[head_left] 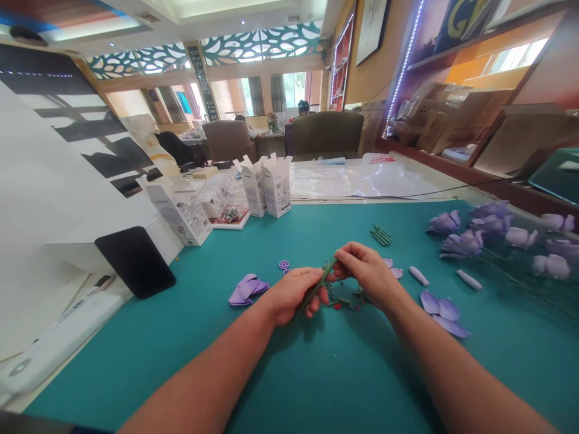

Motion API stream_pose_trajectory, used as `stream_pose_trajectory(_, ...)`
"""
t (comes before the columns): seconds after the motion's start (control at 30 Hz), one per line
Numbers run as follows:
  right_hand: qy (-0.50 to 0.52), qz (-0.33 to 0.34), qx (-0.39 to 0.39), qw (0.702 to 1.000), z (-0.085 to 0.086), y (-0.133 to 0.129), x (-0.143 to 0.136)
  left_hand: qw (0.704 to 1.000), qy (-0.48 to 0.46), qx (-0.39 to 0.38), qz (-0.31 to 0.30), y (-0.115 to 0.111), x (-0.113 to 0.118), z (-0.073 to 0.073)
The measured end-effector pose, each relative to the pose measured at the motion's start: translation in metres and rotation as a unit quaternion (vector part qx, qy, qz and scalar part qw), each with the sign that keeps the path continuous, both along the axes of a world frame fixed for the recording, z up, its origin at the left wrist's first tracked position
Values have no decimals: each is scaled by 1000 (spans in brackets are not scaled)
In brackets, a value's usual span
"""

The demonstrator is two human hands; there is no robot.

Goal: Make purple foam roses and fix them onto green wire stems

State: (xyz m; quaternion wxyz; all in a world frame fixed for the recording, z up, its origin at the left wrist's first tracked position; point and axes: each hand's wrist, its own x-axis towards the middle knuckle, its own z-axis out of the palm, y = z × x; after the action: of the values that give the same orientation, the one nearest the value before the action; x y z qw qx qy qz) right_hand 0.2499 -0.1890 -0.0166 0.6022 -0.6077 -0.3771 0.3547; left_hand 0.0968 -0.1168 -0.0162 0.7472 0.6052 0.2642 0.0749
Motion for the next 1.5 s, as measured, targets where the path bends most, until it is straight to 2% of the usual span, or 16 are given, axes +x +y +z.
stream_pose_trajectory(0.13, -8, 9, -3, 1000, -3, 0, 1, 999, -6, -36, 3, 2, 0, -1)
stream_pose_trajectory(0.33, -23, 32, -19, 999, -4, 0, 2, 1000, 5, -8, -11, 2, 0, -2)
stream_pose_trajectory(0.67, -23, 20, 25, 999, -2, 1, -4, 998, 23, 58, 21, -5, -2, 6)
stream_pose_trajectory(0.93, -18, 41, -8, 999, -1, 0, 0, 1000, 3, 27, 1, -2, -1, 0)
stream_pose_trajectory(1.1, -16, -7, -19, 1000, -1, -2, 17, 1000, -7, 17, -4, 0, 0, -2)
stream_pose_trajectory(1.3, -10, -87, -7, 996, 8, -8, 36, 998, -10, -7, 63, 4, 0, 6)
stream_pose_trajectory(1.5, -117, -114, -8, 986, 6, -10, 43, 995, -17, -31, 88, 8, -2, 11)
